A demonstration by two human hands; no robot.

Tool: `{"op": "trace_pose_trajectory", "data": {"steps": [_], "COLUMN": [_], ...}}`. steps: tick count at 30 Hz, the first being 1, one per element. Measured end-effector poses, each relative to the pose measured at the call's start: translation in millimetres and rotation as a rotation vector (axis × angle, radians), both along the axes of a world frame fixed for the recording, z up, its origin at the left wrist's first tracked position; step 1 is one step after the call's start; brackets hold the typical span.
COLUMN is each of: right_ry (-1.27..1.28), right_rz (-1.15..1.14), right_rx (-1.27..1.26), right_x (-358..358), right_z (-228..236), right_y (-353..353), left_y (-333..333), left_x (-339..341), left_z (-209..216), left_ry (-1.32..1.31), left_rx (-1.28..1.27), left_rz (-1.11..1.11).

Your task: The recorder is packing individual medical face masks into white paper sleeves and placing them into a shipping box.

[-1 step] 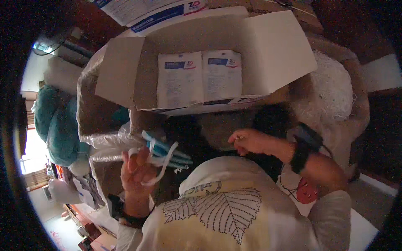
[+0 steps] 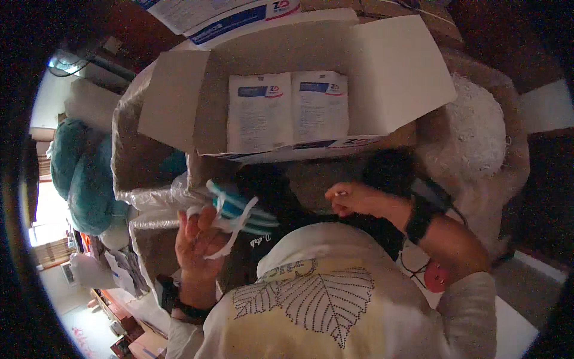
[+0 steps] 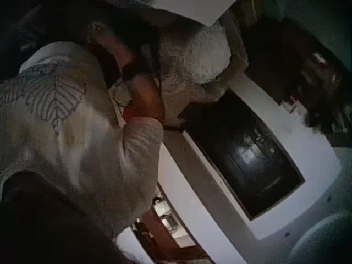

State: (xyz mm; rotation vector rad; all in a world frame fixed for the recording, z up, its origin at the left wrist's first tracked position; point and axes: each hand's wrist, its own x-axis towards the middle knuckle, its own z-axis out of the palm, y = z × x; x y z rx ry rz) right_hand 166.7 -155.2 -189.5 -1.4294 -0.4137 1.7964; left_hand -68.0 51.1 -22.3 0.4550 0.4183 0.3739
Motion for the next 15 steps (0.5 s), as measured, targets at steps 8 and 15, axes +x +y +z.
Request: {"op": "trace_pose_trajectory", "data": {"steps": [8, 15], "right_ry": [-1.025, -1.056], "right_rz": [0.060, -0.047], "right_rx": [0.652, 0.668], "right_x": [-26, -64], "right_z": [116, 116], "right_y": [48, 80], "left_y": [-7, -38], "left_x": [13, 38], "left_z": [0, 29], "left_ry": [0.023, -0.116], "left_rx": [-0.064, -0.202], "left_rz": [0.097, 0.001]}}
